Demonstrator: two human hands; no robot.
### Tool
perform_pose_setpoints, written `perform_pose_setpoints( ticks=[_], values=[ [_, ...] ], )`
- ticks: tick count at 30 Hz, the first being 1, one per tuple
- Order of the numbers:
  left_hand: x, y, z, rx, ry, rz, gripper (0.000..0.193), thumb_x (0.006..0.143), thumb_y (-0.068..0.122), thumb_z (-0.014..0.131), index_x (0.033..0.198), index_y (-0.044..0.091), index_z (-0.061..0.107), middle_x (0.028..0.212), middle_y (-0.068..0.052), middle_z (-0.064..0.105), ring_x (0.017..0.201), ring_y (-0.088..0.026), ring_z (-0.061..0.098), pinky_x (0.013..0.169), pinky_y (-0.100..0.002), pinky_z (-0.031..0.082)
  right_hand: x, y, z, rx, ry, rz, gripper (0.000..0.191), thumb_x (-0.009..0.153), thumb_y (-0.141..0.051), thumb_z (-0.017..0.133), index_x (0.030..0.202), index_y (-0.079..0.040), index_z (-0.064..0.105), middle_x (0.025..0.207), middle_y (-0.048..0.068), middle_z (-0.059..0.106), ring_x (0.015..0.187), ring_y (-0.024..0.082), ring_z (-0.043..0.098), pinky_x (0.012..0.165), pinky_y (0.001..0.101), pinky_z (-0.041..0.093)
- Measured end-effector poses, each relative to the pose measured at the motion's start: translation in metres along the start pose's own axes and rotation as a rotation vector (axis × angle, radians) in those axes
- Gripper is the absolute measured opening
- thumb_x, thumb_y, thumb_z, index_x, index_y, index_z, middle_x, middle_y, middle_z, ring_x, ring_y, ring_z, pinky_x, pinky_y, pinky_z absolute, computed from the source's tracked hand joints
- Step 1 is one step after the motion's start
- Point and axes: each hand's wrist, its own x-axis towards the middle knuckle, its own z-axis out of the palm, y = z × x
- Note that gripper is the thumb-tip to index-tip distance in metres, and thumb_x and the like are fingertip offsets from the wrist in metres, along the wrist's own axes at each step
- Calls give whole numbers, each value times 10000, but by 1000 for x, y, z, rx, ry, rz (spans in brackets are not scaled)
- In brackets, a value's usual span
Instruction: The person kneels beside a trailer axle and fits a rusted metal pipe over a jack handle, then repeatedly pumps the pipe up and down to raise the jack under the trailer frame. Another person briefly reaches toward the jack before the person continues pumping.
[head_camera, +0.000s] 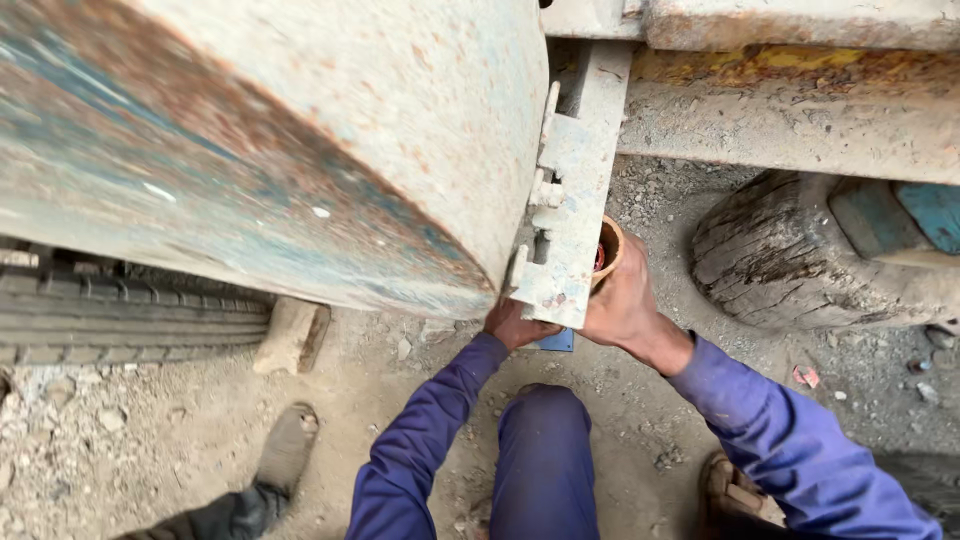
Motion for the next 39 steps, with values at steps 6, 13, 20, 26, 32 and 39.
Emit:
perform_pose_setpoints(
  ticks=[6, 13, 20, 26, 32, 39],
  values=[
    [20, -43, 15, -36, 99, 266, 955, 713, 642, 780, 1462, 103, 532, 1451, -152, 589, 1321, -340, 566, 1104, -425, 457, -2, 7, -34, 221, 305, -205, 593, 971, -525, 697, 1296, -43, 583, 1182, 113, 625, 1050, 229, 647, 915, 355, 590],
    [17, -42, 17, -6, 101, 386, 968, 732, 636, 765, 1482, 96, 477, 1462, -203, 532, 1332, -399, 504, 1111, -491, 395, -2, 28, -26, 302, 248, -252, 567, 1008, -487, 669, 1328, -51, 497, 1217, 105, 586, 1047, 197, 613, 931, 331, 539],
    [-10, 14, -23, 244, 79, 89, 689, 707, 630, 783, 1160, 123, 673, 1197, -118, 689, 1133, -324, 667, 996, -477, 547, -2, 30, -5, 353, 215, -272, 648, 999, -397, 735, 1408, -26, 396, 1290, 106, 558, 1135, 197, 608, 1016, 340, 527],
    [-27, 17, -29, 444, 210, 119, 725, 688, 641, 843, 1074, 57, 654, 1024, -159, 658, 999, -336, 639, 803, -487, 561, -5, 40, -3, 344, 153, -193, 755, 991, -320, 792, 1476, -4, 308, 1352, 107, 534, 1209, 197, 604, 1088, 349, 517],
    [-16, 16, -26, 513, -136, -77, 832, 783, 751, 710, 1241, 66, 599, 1134, -167, 661, 1080, -323, 650, 944, -463, 538, -1, 45, 3, 404, 38, -294, 910, 971, -309, 898, 1559, -49, 254, 1448, 83, 521, 1319, 185, 576, 1182, 351, 497],
    [-18, 11, -8, 626, 185, 83, 1126, 752, 836, 650, 1484, 18, 401, 1473, -264, 477, 1356, -394, 470, 1090, -521, 405, 0, 37, 18, 411, 102, -260, 831, 873, -309, 895, 1498, -29, 425, 1281, 116, 638, 1200, 216, 687, 1082, 349, 561]
  ],
)
